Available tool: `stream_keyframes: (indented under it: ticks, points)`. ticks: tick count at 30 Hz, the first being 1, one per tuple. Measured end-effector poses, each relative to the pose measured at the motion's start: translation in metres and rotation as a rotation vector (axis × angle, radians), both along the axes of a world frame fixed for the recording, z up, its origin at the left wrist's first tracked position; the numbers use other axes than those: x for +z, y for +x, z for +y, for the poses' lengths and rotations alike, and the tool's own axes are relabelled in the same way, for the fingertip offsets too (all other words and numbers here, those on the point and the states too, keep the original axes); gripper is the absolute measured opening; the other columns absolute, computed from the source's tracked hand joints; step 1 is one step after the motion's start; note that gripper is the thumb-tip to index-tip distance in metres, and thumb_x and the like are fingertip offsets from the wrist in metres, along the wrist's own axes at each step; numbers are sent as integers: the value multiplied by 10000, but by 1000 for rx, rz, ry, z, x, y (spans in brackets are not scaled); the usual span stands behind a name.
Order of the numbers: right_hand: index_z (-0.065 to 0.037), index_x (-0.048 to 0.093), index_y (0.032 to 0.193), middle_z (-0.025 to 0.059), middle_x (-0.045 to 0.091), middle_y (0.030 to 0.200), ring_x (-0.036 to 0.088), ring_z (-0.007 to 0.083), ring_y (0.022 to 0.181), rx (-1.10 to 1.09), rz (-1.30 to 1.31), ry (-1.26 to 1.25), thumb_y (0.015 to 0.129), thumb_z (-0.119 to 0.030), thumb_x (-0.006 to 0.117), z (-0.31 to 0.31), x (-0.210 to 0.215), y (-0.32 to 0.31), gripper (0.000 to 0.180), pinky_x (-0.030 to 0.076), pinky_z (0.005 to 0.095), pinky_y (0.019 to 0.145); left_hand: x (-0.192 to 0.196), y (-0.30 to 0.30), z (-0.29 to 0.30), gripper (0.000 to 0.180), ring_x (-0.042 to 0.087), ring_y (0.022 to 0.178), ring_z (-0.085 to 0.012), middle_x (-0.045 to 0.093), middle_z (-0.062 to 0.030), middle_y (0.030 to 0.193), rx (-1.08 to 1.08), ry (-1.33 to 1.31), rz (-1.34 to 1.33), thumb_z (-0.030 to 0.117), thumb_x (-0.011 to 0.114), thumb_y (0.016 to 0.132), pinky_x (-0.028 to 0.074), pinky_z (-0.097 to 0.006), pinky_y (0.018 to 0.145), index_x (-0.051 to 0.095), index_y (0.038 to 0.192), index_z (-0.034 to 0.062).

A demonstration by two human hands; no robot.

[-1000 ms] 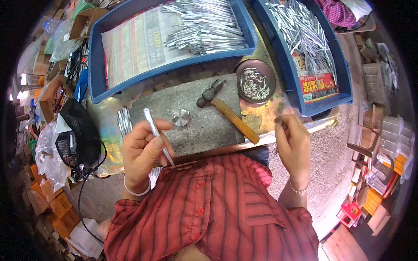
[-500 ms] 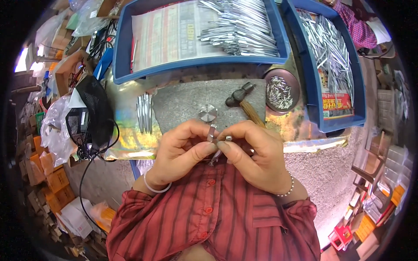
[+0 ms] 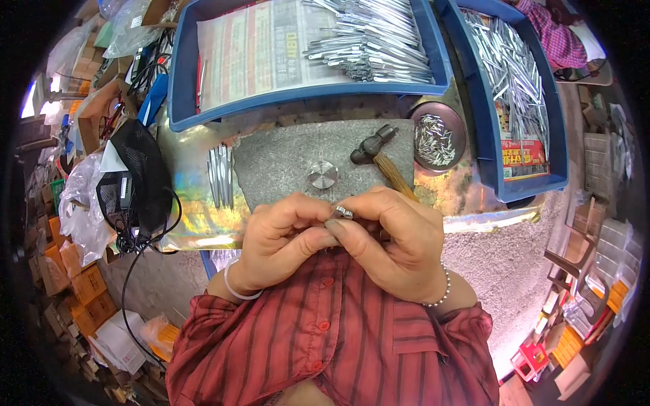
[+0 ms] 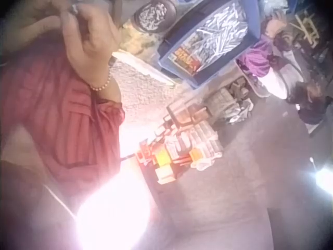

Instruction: Assembling small metal hardware components using a hand hammer at a workbench.

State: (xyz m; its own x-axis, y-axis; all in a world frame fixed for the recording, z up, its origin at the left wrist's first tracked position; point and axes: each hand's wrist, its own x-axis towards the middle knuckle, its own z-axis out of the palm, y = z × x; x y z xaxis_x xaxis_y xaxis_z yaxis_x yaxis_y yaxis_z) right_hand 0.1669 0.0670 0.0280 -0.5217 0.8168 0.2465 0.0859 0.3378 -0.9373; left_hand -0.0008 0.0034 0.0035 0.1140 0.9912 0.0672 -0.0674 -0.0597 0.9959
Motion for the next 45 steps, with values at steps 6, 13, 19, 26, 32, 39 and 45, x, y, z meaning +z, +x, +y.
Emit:
stream_keyframes:
  ticks: [6, 13, 19, 26, 32, 39, 45]
  points:
    - [26, 604, 886, 73, 593, 676, 503, 97, 512, -2, 13, 29, 776, -33, 703, -1, 0, 0, 160, 375, 226, 442, -2, 2, -1, 136, 627, 779, -99, 649, -85, 852, 0, -8, -88, 26, 617, 862, 499, -218, 666, 563, 978, -21]
    - [17, 605, 883, 84, 587, 659, 518, 104, 513, 10, -4, 61, 781, -31, 694, 1, 0, 1, 143, 384, 227, 447, 2, 0, 3, 107, 625, 748, -87, 661, -66, 789, -33, 12, 55, 27, 612, 867, 494, -214, 648, 556, 948, -14]
    - [3, 564, 804, 6, 588, 672, 517, 17, 574, -31, -16, -573, 846, -77, 634, 11, -2, -6, 115, 408, 179, 476, 2, 2, 9, 159, 624, 602, -118, 645, -80, 678, -38, -274, -16, 119, 617, 867, 455, -240, 524, 500, 876, 12]
    - [-42, 552, 768, -19, 524, 591, 380, 8, 408, -65, 122, -932, 852, -122, 633, 30, -29, -10, 141, 268, 166, 359, -1, -7, 36, 220, 566, 509, -59, 621, -54, 653, -188, -565, -127, 208, 604, 898, 434, -173, 430, 451, 886, 50]
    - [-67, 550, 769, -22, 515, 577, 366, 9, 388, -81, 244, -1088, 855, -114, 622, 33, -31, -7, 121, 263, 161, 342, 4, -6, 45, 263, 559, 434, -88, 585, -40, 586, -214, -660, -267, 250, 616, 888, 436, -178, 383, 463, 874, 37]
    - [-71, 538, 764, -17, 526, 597, 355, 16, 396, -156, 268, -1036, 866, -110, 604, 24, -30, -6, 128, 258, 171, 348, 4, -7, 55, 288, 572, 458, -92, 593, -60, 606, -296, -657, -178, 274, 624, 881, 453, -183, 393, 487, 861, 21]
    - [-69, 539, 770, -23, 505, 586, 352, 16, 405, -227, 323, -991, 875, -110, 592, 16, -29, -1, 125, 260, 175, 354, 7, -6, 64, 285, 567, 456, -88, 594, -64, 608, -392, -628, -103, 264, 625, 880, 457, -183, 397, 494, 850, 12]
